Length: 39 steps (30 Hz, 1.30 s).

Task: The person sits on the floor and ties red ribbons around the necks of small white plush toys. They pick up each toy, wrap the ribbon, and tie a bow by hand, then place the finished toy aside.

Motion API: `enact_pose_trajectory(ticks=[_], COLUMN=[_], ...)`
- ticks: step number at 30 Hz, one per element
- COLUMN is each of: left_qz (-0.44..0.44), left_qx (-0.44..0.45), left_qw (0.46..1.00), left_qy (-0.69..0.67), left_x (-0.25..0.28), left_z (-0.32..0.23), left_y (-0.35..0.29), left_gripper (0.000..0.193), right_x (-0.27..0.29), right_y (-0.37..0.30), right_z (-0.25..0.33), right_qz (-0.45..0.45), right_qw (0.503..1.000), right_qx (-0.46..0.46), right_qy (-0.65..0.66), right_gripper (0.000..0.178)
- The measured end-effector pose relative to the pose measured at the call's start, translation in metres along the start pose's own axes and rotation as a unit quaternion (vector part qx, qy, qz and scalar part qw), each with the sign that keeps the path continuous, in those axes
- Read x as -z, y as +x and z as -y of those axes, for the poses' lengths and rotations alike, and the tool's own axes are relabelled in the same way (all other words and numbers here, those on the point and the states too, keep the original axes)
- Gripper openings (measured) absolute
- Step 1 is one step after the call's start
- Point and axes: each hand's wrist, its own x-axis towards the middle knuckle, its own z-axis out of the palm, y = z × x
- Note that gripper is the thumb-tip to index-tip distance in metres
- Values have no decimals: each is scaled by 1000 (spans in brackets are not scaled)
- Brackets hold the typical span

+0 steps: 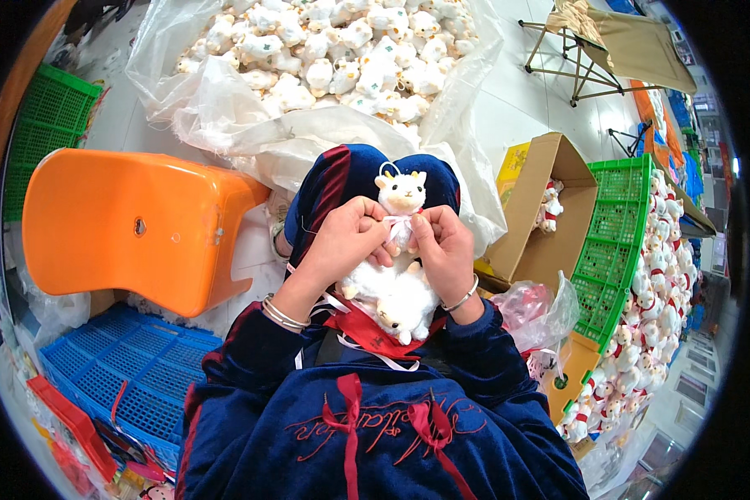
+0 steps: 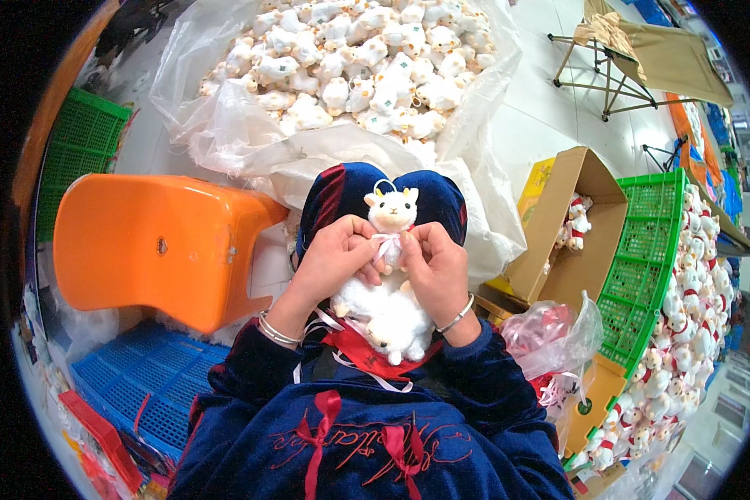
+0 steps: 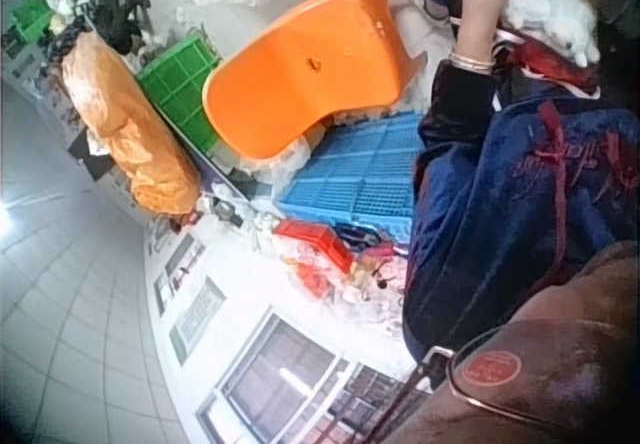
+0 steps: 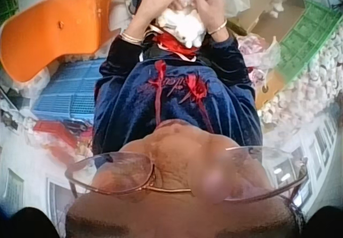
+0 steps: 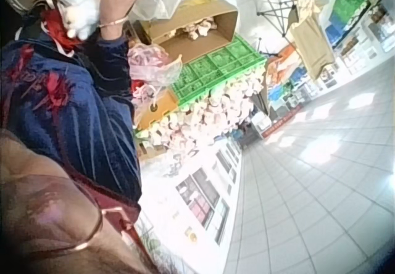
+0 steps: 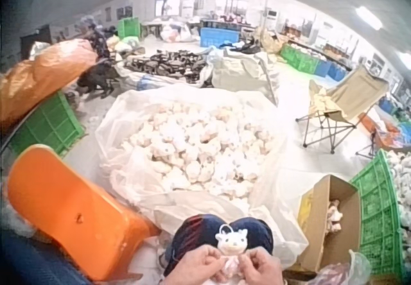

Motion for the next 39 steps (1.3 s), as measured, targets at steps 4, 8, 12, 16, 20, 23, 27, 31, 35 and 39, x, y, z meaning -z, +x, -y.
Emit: enact_pose_trajectory(ticks=[4, 8, 12, 16, 20, 23, 27, 31, 35, 39], left_qz=[-5, 9, -8, -91, -106, -119, -98, -85, -101, -92], left_qx=[-10, -5, -5, -137, -184, -184, -114, -147, -159, -117], left_qw=[999, 998, 997, 979, 968, 972, 988, 967, 974, 989], left_qy=[40, 55, 72, 119, 130, 88, -30, 189, 125, -13], left_x=[1, 1, -1, -1, -6, 0, 9, -3, 4, 7], left_z=[4, 2, -2, 13, 6, 13, 8, -1, 8, 5], left_y=[-3, -3, -4, 4, 7, 20, 21, 12, 18, 17], left_gripper=[17, 17, 16, 19, 16, 20, 26, 19, 13, 12], right_x=[-1, -1, 4, 1, 2, 3, 3, 2, 2, 5], right_y=[0, 0, 3, 5, 7, 7, 7, 7, 7, 7], right_z=[2, 7, 6, 10, 11, 7, 5, 7, 9, 7], right_qz=[-5, -20, -14, -19, -13, -7, -4, 4, 16, 21], right_qw=[1000, 999, 993, 997, 993, 993, 994, 997, 998, 997], right_qx=[7, 27, 69, 50, 57, 66, 62, 47, 39, 33], right_qy=[4, -24, -94, -57, -100, -99, -88, -66, -51, -69], right_gripper=[10, 7, 7, 9, 10, 11, 9, 9, 11, 11])
